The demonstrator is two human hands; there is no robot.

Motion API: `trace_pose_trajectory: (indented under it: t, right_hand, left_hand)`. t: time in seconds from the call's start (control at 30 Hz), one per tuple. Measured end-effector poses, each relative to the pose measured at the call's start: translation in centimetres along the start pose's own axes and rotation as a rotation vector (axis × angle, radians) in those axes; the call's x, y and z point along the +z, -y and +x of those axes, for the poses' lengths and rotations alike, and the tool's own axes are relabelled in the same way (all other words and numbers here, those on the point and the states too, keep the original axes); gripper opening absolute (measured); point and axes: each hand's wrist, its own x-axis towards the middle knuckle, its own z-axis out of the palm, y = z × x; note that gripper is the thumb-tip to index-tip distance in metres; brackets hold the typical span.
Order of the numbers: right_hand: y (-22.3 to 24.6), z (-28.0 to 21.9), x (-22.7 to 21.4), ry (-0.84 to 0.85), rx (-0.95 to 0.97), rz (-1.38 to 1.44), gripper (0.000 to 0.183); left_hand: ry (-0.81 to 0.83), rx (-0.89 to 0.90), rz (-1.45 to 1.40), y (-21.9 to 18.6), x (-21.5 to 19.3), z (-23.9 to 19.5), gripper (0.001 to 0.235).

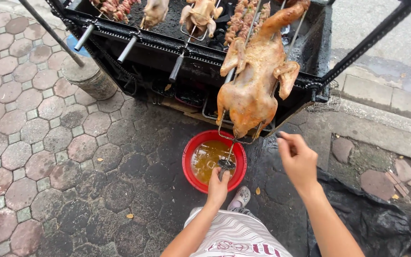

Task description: Roasting whole chickens and ducks on a street-side rotisserie grill, scoring skin and basting with oil.

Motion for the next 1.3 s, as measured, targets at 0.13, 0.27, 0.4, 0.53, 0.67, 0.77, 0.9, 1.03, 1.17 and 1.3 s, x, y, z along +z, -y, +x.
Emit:
trace_pose_trajectory:
  t: [0.13, 0.27, 0.4, 0.53, 0.67, 0.77, 0.9, 1.03, 1.17, 1.3]
  right_hand:
    - [0.2, -1.1, 0.7, 0.056, -0.259, 0.008, 0.02]
    - [-3.7, -1.8, 2.5, -0.055, -0.016, 0.204, 0.021]
    - [-3.4, -3.2, 3.9, -0.178, -0.073, 0.164, 0.012]
    - [-4.6, -4.1, 4.3, -0.088, -0.171, 0.219, 0.019]
    - [-5.2, -4.6, 4.7, -0.252, 0.074, 0.329, 0.012]
    - [-1.3, -5.7, 4.1, -0.076, -0.165, 0.159, 0.021]
    - [-1.3, -4.6, 3.5, -0.14, -0.004, 0.168, 0.02]
    - [1.5, -4.8, 3.0, -0.103, 0.029, 0.179, 0.02]
    - [3.5, -5.1, 1.5, -0.079, -0.054, 0.175, 0.021]
    - [3.3, -4.8, -1.1, -0.167, 0.079, 0.077, 0.022]
  left_hand:
    - [0.05, 0.149, -0.048, 2.6, 0.2, 1.0, 0.039]
    - [0.13, 0.104, -0.126, 2.6, -0.4, 0.9, 0.031]
    - [0.263, -0.034, -0.3, 0.4, -0.9, -0.1, 0.023]
    - [0.346, -0.146, -0.384, -2.3, -1.9, -1.1, 0.02]
    - [0.349, -0.163, -0.372, -1.1, -2.2, -0.6, 0.022]
    - [0.349, -0.143, -0.374, -1.7, -2.6, -0.7, 0.025]
    - [0.363, -0.148, -0.368, -3.4, -3.8, -1.3, 0.025]
    - [0.413, -0.207, -0.365, -4.8, -5.1, -0.6, 0.026]
    - [0.487, -0.25, -0.41, -4.6, -7.2, -0.1, 0.028]
    - [0.454, -0.234, -0.344, -5.4, -9.1, 0.4, 0.028]
